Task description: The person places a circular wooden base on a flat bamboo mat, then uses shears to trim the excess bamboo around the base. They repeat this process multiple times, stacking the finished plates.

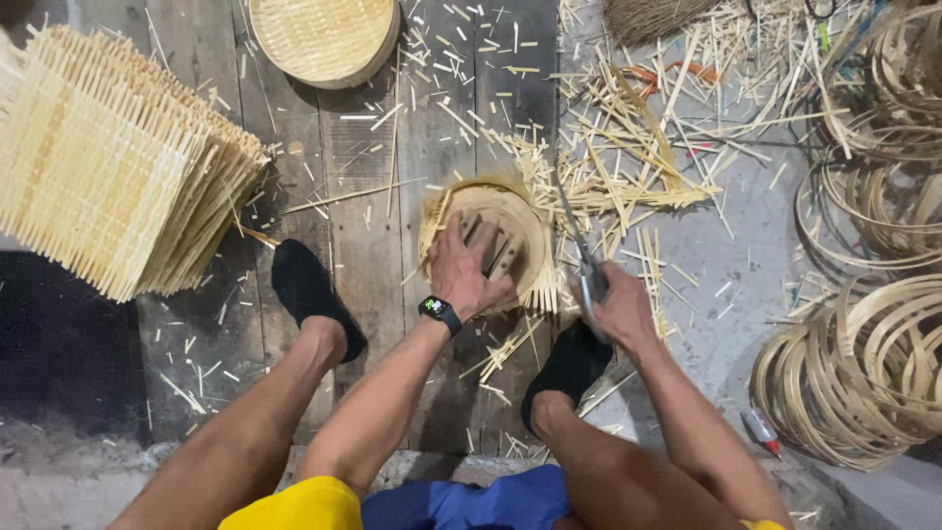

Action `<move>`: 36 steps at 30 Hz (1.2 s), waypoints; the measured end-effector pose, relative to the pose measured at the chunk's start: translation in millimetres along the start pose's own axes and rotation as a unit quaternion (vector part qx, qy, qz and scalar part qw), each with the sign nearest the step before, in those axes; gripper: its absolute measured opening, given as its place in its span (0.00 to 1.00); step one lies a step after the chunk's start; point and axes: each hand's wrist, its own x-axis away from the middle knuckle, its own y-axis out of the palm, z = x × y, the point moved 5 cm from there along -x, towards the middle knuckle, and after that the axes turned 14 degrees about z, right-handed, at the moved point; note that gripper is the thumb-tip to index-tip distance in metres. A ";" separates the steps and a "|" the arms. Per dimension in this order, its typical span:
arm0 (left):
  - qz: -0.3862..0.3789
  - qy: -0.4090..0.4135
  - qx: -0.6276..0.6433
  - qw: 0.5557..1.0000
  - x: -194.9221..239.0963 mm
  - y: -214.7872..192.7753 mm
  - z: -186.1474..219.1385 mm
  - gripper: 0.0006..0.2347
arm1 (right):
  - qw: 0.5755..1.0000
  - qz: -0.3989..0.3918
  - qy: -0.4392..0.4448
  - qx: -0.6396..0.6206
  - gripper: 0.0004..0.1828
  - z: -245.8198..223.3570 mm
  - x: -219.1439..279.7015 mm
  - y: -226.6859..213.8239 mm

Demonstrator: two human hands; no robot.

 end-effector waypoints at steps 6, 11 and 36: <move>0.047 -0.013 0.050 0.998 0.6 -0.6 18.3 0.56 | 0.968 0.100 -0.158 0.168 0.34 26.1 -14.7 -7.2; -0.024 -0.038 0.024 0.999 -10.5 -15.4 26.7 0.57 | 0.996 0.066 -0.051 0.014 0.33 40.9 -19.9 4.2; -0.357 0.104 -0.055 0.927 -112.8 84.2 34.7 0.18 | 0.982 -0.014 0.162 -0.095 0.22 85.6 28.1 18.1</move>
